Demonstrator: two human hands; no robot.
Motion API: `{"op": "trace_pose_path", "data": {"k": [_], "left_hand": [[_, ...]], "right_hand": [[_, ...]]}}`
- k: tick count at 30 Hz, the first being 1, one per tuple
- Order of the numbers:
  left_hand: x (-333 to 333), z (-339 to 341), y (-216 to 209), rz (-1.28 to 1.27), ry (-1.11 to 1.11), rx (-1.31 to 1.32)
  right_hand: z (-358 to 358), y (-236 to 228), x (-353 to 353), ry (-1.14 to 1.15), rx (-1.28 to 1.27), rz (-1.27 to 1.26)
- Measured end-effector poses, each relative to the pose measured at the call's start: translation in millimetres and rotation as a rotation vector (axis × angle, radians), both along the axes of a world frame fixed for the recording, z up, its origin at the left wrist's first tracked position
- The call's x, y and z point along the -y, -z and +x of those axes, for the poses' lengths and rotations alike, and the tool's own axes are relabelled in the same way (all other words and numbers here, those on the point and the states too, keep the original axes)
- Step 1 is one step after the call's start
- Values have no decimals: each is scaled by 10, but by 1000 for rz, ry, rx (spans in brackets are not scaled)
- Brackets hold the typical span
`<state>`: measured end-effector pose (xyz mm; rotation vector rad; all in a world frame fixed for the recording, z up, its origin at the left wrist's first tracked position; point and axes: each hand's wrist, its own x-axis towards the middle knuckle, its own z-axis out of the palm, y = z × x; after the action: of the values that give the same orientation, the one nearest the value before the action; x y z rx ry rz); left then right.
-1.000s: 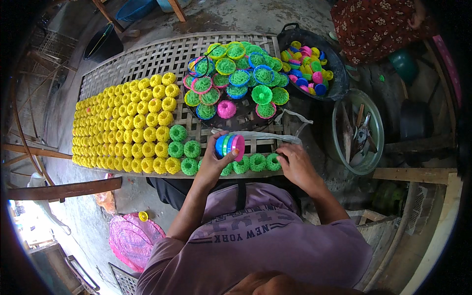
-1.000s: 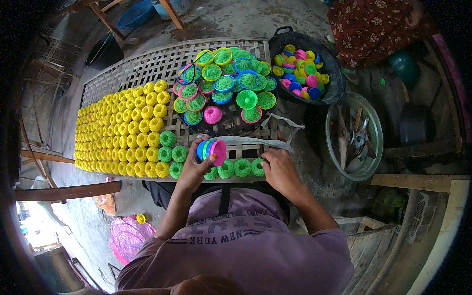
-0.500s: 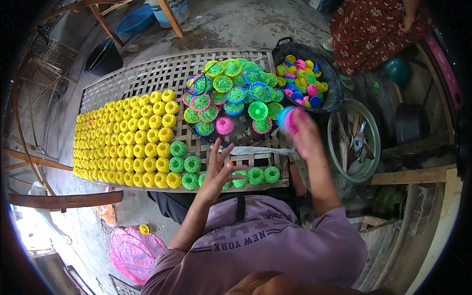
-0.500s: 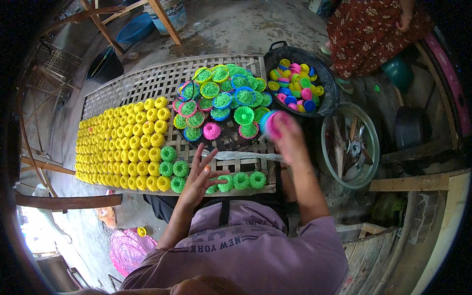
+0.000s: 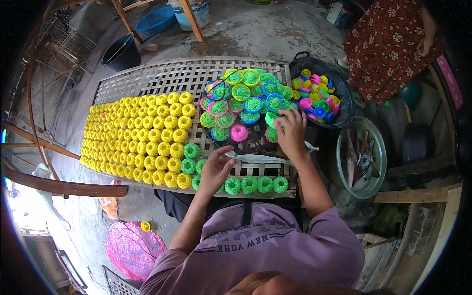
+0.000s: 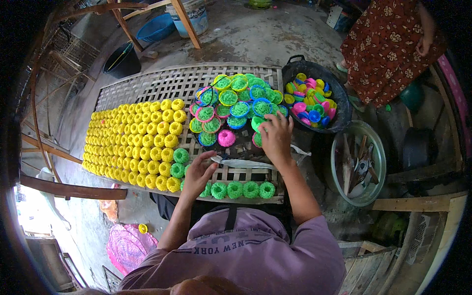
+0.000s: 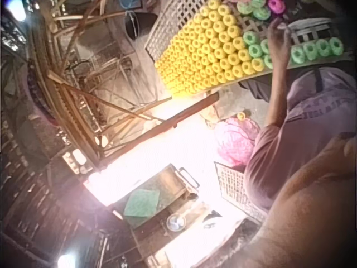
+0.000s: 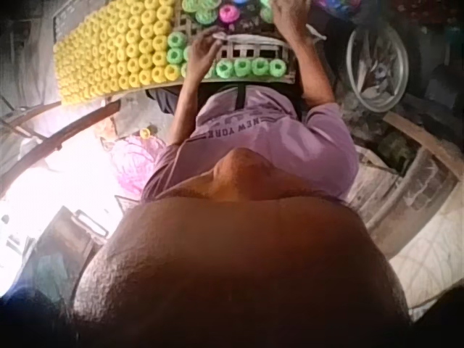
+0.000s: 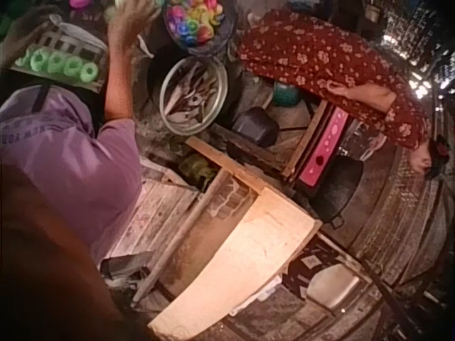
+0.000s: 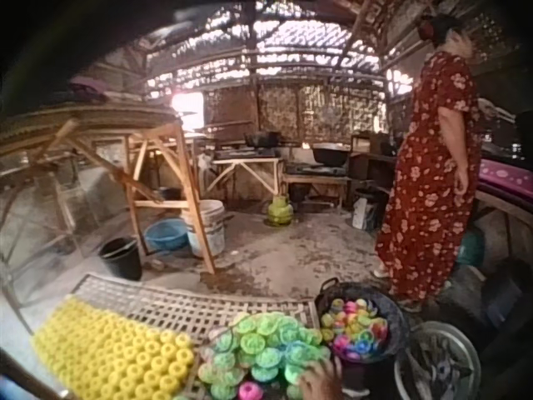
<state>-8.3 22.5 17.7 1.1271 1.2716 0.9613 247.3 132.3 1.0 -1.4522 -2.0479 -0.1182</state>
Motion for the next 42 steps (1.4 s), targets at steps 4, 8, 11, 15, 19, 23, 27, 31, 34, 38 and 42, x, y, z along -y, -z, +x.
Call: {"op": "trace_pose_path", "data": {"k": [4,8,11,15,19,23,27,31,34,38,42], "left_hand": [[-374,38,7,788,-21,-1059],[-593,183,76,756,25,-1345],[-695,238,86,817,56,-1450],[-628,154,-27,738,32,-1233],[-396,91,-118,554,-88,-798],[-213,21,-119,43,-192,172],[1,-82,-89,47,-245,326],[167,-152,-73,-19,-266,441],[273,-176,-84,-63,-285,477],[375,-227,-114,-53,-362,621],[393,-301,-115,-27,-384,579]], "right_hand": [[252,-129,-89,-133,-661,-400],[586,-541,-277,142,-314,196],[592,-682,-223,335,-149,237],[184,-541,141,-61,-389,-87],[-249,-488,447,-323,-608,-221],[-512,-646,650,-430,-419,-82],[-818,-728,770,-543,-200,19],[-1052,-691,843,-611,-148,28],[-1133,-603,852,-701,-345,-35],[-1141,-445,754,-619,-854,-505],[-1161,-366,723,-539,-1338,-1102]]}}
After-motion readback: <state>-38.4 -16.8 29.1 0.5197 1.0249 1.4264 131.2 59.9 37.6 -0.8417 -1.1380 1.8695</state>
